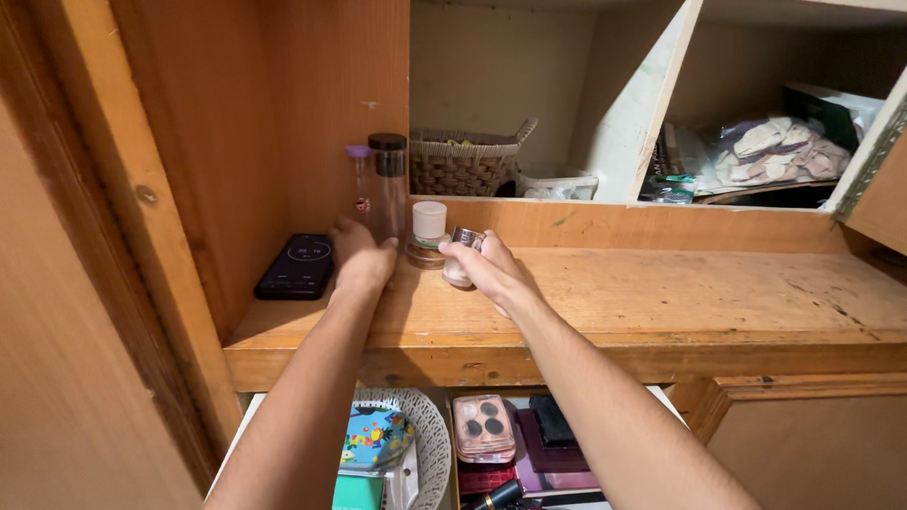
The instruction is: The person wipes several cosmetic containers and bottles with a patterned cloth, then places them on the vanity shelf. The person handles a candle, a tall clear bottle, a small jar, and a green-lidded container, wiping each before setting it down.
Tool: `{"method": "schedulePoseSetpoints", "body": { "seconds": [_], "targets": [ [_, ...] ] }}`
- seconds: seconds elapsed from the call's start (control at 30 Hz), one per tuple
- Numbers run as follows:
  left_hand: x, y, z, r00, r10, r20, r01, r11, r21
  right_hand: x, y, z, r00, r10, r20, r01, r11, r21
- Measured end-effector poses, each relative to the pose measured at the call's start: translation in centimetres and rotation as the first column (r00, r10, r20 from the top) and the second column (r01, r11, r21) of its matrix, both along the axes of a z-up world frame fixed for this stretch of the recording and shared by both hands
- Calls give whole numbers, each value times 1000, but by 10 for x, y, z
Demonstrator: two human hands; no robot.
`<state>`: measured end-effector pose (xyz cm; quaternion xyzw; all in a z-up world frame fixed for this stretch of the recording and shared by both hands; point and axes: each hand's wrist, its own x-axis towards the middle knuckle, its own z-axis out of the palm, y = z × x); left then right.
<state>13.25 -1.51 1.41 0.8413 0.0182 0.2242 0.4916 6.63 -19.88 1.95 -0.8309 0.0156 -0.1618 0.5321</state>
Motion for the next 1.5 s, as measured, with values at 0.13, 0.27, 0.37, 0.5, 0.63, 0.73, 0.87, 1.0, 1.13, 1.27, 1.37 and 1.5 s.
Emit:
{"method": "schedulePoseSetpoints", "body": {
  "seconds": [0.13,0.27,0.37,0.5,0.63,0.73,0.87,1.0,1.13,1.27,1.37,1.5],
  "targets": [
    [10,-1,-5,998,5,-70,-4,1000,5,7,-5,-6,1000,12,24,-11,1000,-29],
    [13,0,-7,997,2,-71,-2,1000,2,7,-7,-8,958,260,118,-260,965,-12],
    [16,0,-8,998,47,-31,-45,997,62,6,-4,-6,977,187,102,-185,982,-25],
    [22,1,-11,998,37,-55,-36,999,26,2,0,-2,988,133,83,-130,991,-44],
    [27,2,-14,997,72,-28,-71,997,40,0,2,2,1000,-4,-4,3,986,-164],
    [31,1,-18,998,47,-44,-49,998,-43,1,3,0,997,67,33,-63,991,-120],
    [39,4,-23,997,72,-24,-71,996,48,6,1,-3,997,74,34,-68,986,-150],
    [39,5,-20,998,66,-25,-65,998,14,13,1,-4,994,53,93,-34,979,-200],
    [16,3,-9,995,95,33,-97,993,62,14,2,-6,995,81,53,-70,980,-184],
    [-5,-1,7,979,-29,-200,-3,988,-156,9,3,-3,990,123,69,-114,986,-119],
    [-8,0,9,989,-7,-150,-10,993,-117,2,6,4,992,120,49,-113,986,-126],
    [4,2,-1,999,15,-53,-17,998,-52,-7,5,5,999,22,48,-9,969,-247]
  ]
}}
